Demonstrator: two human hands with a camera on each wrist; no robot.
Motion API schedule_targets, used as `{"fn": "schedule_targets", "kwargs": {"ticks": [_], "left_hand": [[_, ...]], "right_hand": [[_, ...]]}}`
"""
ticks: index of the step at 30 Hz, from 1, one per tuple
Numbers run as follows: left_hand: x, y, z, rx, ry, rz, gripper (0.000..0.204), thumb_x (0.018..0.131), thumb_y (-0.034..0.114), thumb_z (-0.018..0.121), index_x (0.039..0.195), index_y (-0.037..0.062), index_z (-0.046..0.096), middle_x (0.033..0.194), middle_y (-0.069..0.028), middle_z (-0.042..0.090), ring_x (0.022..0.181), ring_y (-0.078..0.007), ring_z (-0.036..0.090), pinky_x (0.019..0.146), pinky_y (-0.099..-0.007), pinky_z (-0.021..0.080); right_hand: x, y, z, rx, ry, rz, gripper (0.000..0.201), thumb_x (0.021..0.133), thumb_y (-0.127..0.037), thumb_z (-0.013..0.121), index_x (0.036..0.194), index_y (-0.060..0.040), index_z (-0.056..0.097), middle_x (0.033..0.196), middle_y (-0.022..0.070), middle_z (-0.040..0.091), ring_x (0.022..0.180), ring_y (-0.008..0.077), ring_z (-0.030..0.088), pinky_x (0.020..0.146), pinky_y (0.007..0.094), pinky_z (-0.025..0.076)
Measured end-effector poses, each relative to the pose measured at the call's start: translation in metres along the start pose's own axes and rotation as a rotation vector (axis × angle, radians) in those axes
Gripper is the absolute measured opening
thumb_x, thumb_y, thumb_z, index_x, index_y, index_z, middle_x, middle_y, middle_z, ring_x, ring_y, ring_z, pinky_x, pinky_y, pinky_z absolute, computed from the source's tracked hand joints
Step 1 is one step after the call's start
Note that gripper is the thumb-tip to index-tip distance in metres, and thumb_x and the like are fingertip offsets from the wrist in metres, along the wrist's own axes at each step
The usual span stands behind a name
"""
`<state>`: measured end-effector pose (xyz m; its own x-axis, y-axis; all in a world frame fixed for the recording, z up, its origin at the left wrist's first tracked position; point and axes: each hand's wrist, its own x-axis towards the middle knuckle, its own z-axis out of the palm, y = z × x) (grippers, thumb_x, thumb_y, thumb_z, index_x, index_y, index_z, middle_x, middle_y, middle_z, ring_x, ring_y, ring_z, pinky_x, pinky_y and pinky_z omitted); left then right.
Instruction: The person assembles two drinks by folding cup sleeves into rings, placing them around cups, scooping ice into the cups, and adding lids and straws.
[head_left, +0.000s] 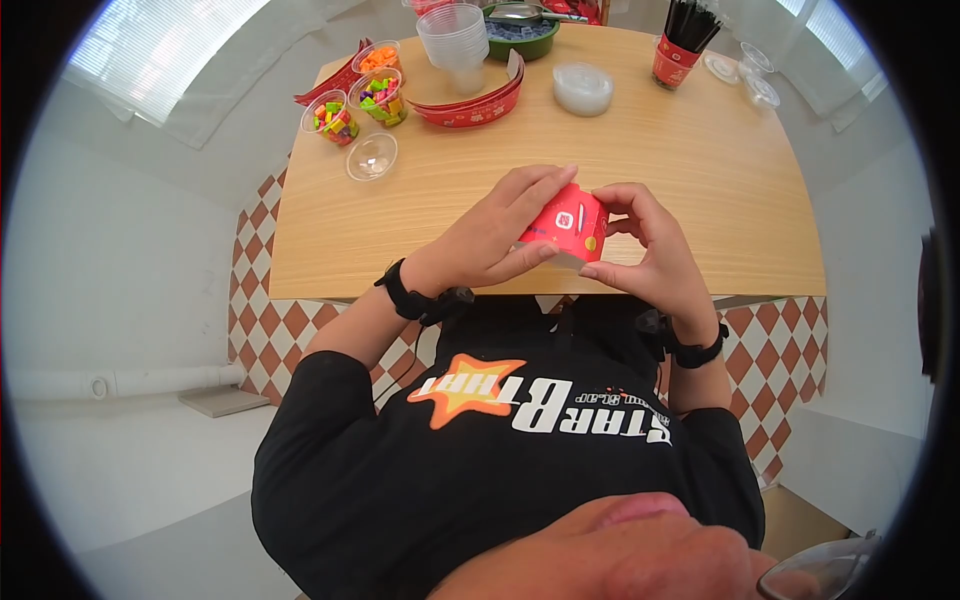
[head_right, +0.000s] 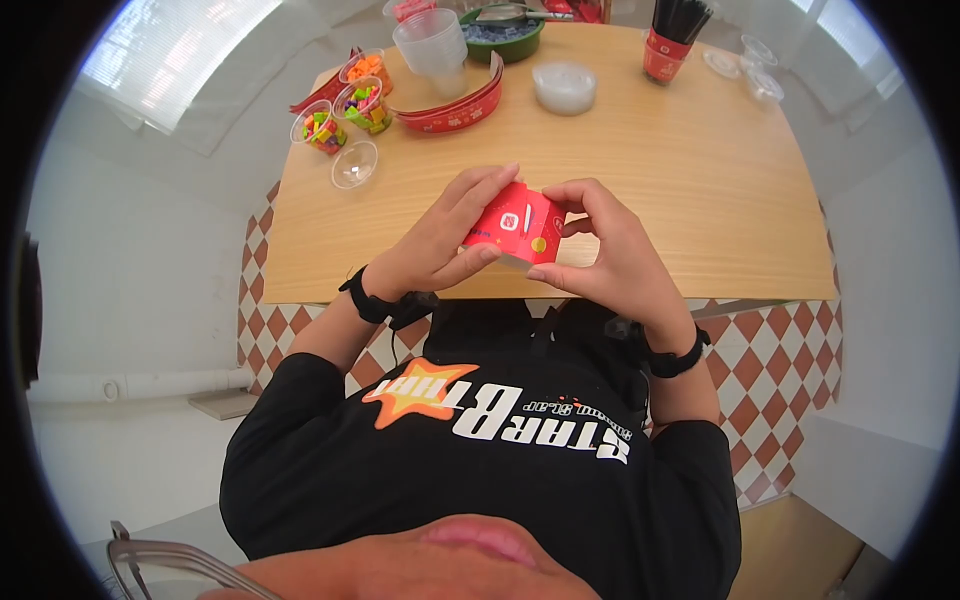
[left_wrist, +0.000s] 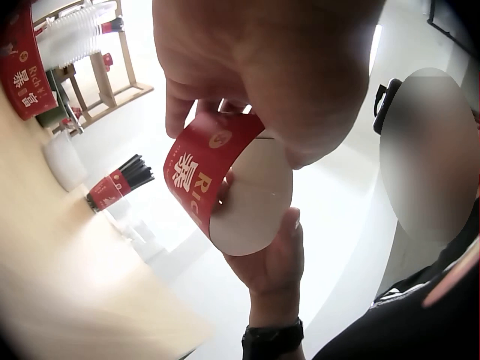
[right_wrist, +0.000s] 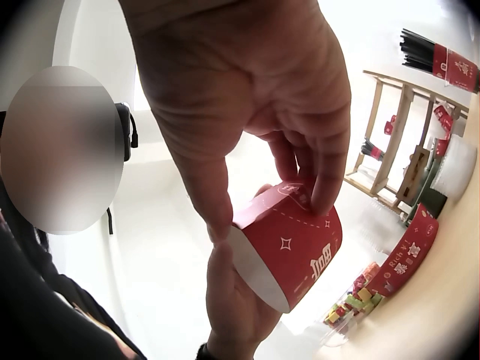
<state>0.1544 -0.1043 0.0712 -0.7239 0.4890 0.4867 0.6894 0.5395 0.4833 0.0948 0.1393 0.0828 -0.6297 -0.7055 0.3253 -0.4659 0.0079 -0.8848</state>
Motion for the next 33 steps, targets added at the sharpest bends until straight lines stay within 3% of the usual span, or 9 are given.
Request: {"fn": "schedule_targets", "kwargs": {"ticks": [6, 8, 9, 11, 13, 15, 18, 25, 33], "left_hand": [[0.002, -0.001, -0.003, -0.255, 0.299, -0.199, 0.066, 0.104, 0.045, 0.039, 0.15, -0.0016, 0.031, 0.136, -0.0186, 0.046, 0.124, -0.0316, 0.05, 0.108, -0.0399, 0.037], [0.006, 0.0, -0.004, -0.716, 0.425, -0.454, 0.06, 0.106, 0.044, 0.032, 0.146, -0.0001, 0.037, 0.129, -0.0167, 0.053, 0.112, -0.0231, 0.057, 0.1, -0.0361, 0.046], [0.008, 0.0, -0.004, -0.949, 0.485, -0.58, 0.057, 0.107, 0.044, 0.029, 0.144, 0.0006, 0.04, 0.125, -0.0158, 0.056, 0.106, -0.0188, 0.06, 0.096, -0.0342, 0.051], [0.008, -0.008, -0.003, -0.987, 0.519, -0.613, 0.057, 0.107, 0.045, 0.028, 0.142, 0.0005, 0.041, 0.12, -0.0156, 0.059, 0.095, -0.0163, 0.064, 0.085, -0.033, 0.057], [0.008, -0.011, -0.004, -1.028, 0.411, -0.678, 0.061, 0.107, 0.047, 0.026, 0.139, -0.0012, 0.045, 0.114, -0.0154, 0.062, 0.087, -0.016, 0.065, 0.078, -0.0302, 0.058], [0.009, -0.009, -0.005, -0.974, 0.321, -0.687, 0.062, 0.107, 0.048, 0.025, 0.135, -0.0023, 0.049, 0.111, -0.015, 0.064, 0.084, -0.0155, 0.065, 0.075, -0.029, 0.058], [0.015, -0.004, -0.004, -0.91, 0.174, -0.694, 0.064, 0.107, 0.049, 0.025, 0.128, -0.0038, 0.055, 0.105, -0.0139, 0.066, 0.079, -0.0145, 0.065, 0.07, -0.0274, 0.058], [0.024, 0.015, -0.007, -0.859, 0.056, -0.661, 0.063, 0.107, 0.048, 0.025, 0.112, -0.0032, 0.061, 0.099, -0.0116, 0.067, 0.075, -0.0128, 0.065, 0.066, -0.0259, 0.057], [0.029, 0.022, -0.017, -0.922, 0.0, -0.663, 0.062, 0.106, 0.048, 0.027, 0.108, -0.0032, 0.062, 0.095, -0.0123, 0.068, 0.071, -0.0134, 0.066, 0.063, -0.0247, 0.057]], "right_hand": [[-0.001, 0.017, 0.003, 0.253, 0.052, 0.053, 0.07, 0.08, -0.008, 0.077, 0.139, 0.0001, 0.039, 0.126, 0.0149, 0.058, 0.117, 0.0248, 0.059, 0.099, 0.0355, 0.049], [0.002, 0.038, -0.004, 0.701, 0.226, 0.262, 0.069, 0.087, -0.005, 0.063, 0.147, -0.0008, 0.03, 0.135, 0.0173, 0.053, 0.125, 0.0294, 0.055, 0.104, 0.0366, 0.045], [0.004, 0.047, -0.005, 0.703, 0.217, 0.262, 0.069, 0.087, -0.005, 0.063, 0.147, -0.0008, 0.03, 0.135, 0.0173, 0.053, 0.125, 0.0294, 0.055, 0.104, 0.0366, 0.045], [0.009, 0.06, -0.007, 0.243, 0.436, 0.158, 0.069, 0.089, -0.003, 0.055, 0.151, -0.0016, 0.024, 0.137, 0.019, 0.052, 0.13, 0.0328, 0.051, 0.105, 0.0373, 0.043], [0.016, 0.05, -0.01, -0.02, 0.53, 0.072, 0.061, 0.089, -0.003, 0.057, 0.146, -0.0029, 0.036, 0.133, 0.0167, 0.056, 0.128, 0.0297, 0.052, 0.105, 0.0373, 0.042], [0.021, 0.022, -0.019, -0.288, 0.347, -0.054, 0.046, 0.088, -0.005, 0.062, 0.133, -0.0024, 0.053, 0.126, 0.0142, 0.061, 0.12, 0.0247, 0.058, 0.099, 0.0358, 0.046], [0.033, 0.001, -0.005, -0.173, 0.206, -0.069, 0.029, 0.087, -0.007, 0.067, 0.115, -0.0007, 0.065, 0.113, 0.0108, 0.066, 0.106, 0.0199, 0.063, 0.088, 0.0327, 0.05], [0.037, 0.009, 0.015, 0.046, 0.177, -0.04, 0.01, 0.091, -0.004, 0.064, 0.099, 0.002, 0.065, 0.09, 0.0063, 0.067, 0.075, 0.0115, 0.066, 0.068, 0.0243, 0.051], [0.035, 0.007, 0.011, 0.145, 0.137, -0.014, 0.006, 0.092, -0.002, 0.063, 0.096, 0.0025, 0.064, 0.085, 0.0039, 0.065, 0.073, 0.009, 0.063, 0.068, 0.024, 0.052]]}}
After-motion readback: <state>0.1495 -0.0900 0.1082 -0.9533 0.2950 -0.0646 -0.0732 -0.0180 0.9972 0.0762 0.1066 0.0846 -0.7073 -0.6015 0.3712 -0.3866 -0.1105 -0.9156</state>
